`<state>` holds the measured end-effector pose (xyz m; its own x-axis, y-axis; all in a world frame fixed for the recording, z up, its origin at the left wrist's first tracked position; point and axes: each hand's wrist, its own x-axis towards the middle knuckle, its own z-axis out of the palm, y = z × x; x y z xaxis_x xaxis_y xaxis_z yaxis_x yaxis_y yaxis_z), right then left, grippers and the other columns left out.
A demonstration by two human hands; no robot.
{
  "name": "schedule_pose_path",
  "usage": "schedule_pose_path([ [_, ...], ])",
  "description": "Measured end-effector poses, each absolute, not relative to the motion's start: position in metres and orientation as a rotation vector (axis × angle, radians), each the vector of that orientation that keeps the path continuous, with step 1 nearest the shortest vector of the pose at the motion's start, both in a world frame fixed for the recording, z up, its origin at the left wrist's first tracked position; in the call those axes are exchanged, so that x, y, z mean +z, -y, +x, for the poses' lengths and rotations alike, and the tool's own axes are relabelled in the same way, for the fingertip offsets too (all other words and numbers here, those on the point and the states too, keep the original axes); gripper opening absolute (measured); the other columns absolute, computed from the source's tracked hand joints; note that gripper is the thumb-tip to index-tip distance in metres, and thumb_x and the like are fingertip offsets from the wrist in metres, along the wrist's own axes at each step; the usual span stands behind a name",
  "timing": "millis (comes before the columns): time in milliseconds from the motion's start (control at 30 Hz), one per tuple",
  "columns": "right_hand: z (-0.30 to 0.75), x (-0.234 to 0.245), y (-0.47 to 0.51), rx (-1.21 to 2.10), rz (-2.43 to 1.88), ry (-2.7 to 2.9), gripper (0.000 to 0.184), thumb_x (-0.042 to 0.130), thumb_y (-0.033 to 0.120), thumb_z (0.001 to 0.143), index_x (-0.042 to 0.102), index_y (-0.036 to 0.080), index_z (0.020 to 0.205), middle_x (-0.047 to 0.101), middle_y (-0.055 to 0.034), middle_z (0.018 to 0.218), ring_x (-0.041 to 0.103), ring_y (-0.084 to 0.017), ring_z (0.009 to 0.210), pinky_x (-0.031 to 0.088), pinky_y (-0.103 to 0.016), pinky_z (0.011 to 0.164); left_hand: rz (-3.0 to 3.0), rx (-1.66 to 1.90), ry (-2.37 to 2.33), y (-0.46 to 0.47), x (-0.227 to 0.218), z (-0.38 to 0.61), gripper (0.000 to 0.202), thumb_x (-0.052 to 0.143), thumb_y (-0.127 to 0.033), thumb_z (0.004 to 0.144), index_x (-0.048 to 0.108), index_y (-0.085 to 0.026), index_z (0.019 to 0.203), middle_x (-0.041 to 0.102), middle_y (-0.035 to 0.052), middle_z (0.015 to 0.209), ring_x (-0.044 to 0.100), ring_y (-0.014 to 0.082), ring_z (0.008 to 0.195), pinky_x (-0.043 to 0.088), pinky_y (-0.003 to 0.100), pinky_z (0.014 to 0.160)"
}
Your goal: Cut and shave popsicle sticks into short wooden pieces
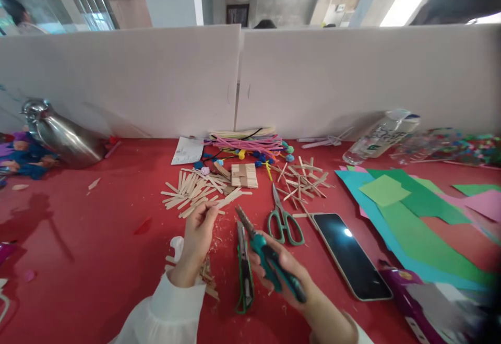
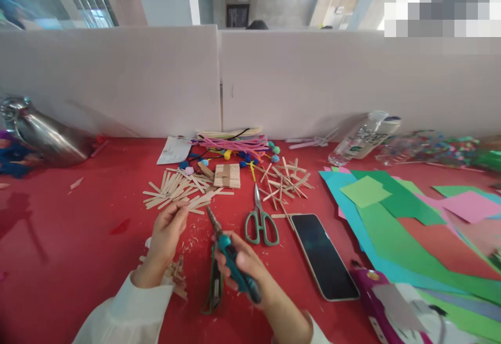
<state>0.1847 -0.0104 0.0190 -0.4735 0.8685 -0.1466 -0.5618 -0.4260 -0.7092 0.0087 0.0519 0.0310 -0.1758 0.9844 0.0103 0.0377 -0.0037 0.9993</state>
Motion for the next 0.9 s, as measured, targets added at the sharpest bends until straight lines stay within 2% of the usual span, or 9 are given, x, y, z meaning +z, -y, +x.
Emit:
schedule_pose_path([
  [100, 0.181, 0.019, 0.017, 1.916, -0.703, 0.97, 0.055, 0.071, 0.05, 0.061, 0.05, 0.023, 0.104, 0.043, 0.0015, 0.076, 0.034, -0.009, 0.058, 0.028, -0.019, 0.048, 1.12, 1.315, -1.294, -0.048, 0.036, 0.011, 0.025, 0.059, -0.041, 0.071, 0.057, -0.016, 0.076, 0.033, -0.0082, 0.049, 0.026, 0.0059, 0.043, 0.024, 0.019, 0.043],
  [200, 0.181, 0.019, 0.02, 1.806, -0.836, 1.129, 0.051, 0.065, 0.052, 0.069, 0.049, 0.024, 0.108, 0.045, 0.0002, 0.083, 0.039, -0.013, 0.068, 0.035, -0.023, 0.061, 1.136, 1.281, -1.3, -0.044, 0.043, 0.012, 0.025, 0.06, -0.041, 0.071, 0.056, -0.016, 0.074, 0.032, -0.0081, 0.048, 0.026, 0.0059, 0.043, 0.022, 0.019, 0.042],
  [267, 0.183, 0.02, 0.021, 1.78, -0.899, 1.164, 0.05, 0.062, 0.053, 0.071, 0.048, 0.025, 0.11, 0.047, -0.0008, 0.088, 0.041, -0.015, 0.073, 0.036, -0.025, 0.065, 1.164, 1.25, -1.31, -0.042, 0.047, 0.012, 0.025, 0.06, -0.04, 0.072, 0.057, -0.016, 0.074, 0.031, -0.0081, 0.048, 0.026, 0.006, 0.043, 0.021, 0.019, 0.042],
  [700, 0.182, 0.02, 0.025, 1.828, -0.928, 1.168, 0.048, 0.059, 0.052, 0.075, 0.045, 0.027, 0.113, 0.043, 0.0013, 0.081, 0.038, -0.012, 0.066, 0.035, -0.024, 0.061, 1.229, 1.172, -1.324, -0.034, 0.051, 0.012, 0.023, 0.055, -0.039, 0.078, 0.058, -0.016, 0.076, 0.031, -0.0072, 0.05, 0.023, 0.0058, 0.044, 0.021, 0.019, 0.041],
  [900, 0.182, 0.019, 0.026, 1.821, -0.921, 1.191, 0.048, 0.058, 0.053, 0.076, 0.043, 0.027, 0.114, 0.043, 0.0008, 0.084, 0.037, -0.013, 0.068, 0.034, -0.025, 0.064, 1.176, 1.164, -1.255, -0.033, 0.05, 0.011, 0.029, 0.054, -0.045, 0.079, 0.056, -0.017, 0.073, 0.032, -0.0071, 0.049, 0.027, 0.0066, 0.044, 0.022, 0.02, 0.042],
])
